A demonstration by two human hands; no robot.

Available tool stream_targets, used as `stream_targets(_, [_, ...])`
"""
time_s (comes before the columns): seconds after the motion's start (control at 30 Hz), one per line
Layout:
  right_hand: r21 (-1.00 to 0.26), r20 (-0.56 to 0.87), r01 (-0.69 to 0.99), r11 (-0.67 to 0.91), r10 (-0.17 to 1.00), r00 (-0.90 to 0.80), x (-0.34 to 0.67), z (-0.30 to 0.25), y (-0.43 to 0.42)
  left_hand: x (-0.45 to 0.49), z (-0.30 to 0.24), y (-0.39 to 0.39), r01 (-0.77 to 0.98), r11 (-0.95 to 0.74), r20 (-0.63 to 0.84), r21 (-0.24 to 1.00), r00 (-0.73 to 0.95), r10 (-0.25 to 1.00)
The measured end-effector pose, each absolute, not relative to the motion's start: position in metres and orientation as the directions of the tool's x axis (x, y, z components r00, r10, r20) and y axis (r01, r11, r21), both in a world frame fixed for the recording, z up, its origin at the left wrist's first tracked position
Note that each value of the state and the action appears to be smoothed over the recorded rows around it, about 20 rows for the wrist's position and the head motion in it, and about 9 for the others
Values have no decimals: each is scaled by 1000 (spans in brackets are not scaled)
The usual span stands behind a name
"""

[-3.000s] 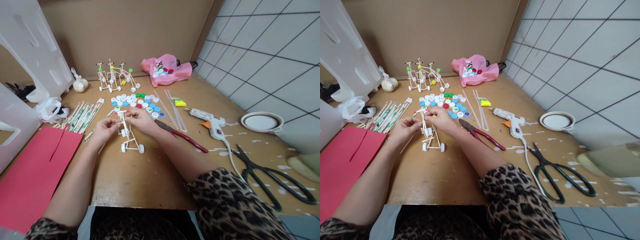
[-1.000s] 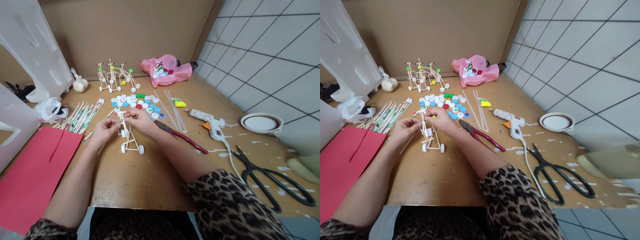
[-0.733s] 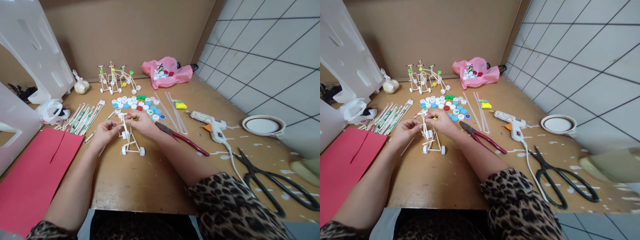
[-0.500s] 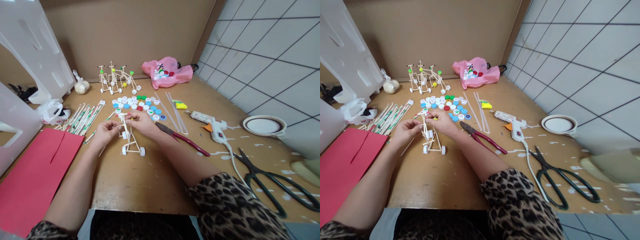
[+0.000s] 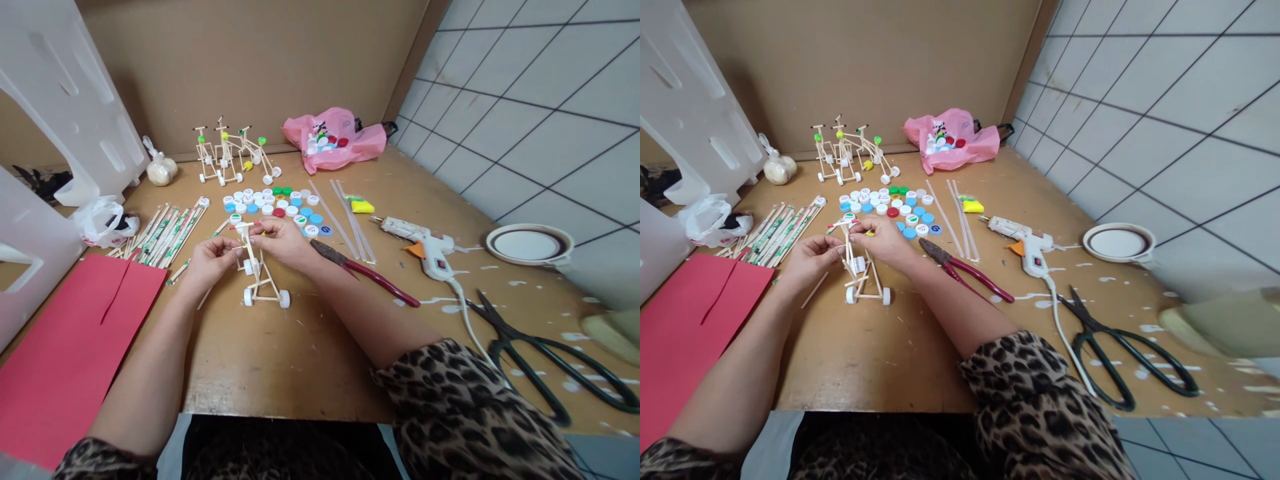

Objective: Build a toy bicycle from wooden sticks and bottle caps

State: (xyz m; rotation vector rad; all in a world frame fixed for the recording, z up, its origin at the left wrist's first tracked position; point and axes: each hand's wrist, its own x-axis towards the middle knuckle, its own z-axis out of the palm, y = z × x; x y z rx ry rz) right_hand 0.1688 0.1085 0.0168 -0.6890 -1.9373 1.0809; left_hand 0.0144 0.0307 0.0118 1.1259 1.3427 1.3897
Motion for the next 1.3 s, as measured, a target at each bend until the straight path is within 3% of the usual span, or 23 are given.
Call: stream_targets(1.3, [-875,378,73,478,771,-512,166,17,105,10,7,33,2,-72,71,997,-210,975])
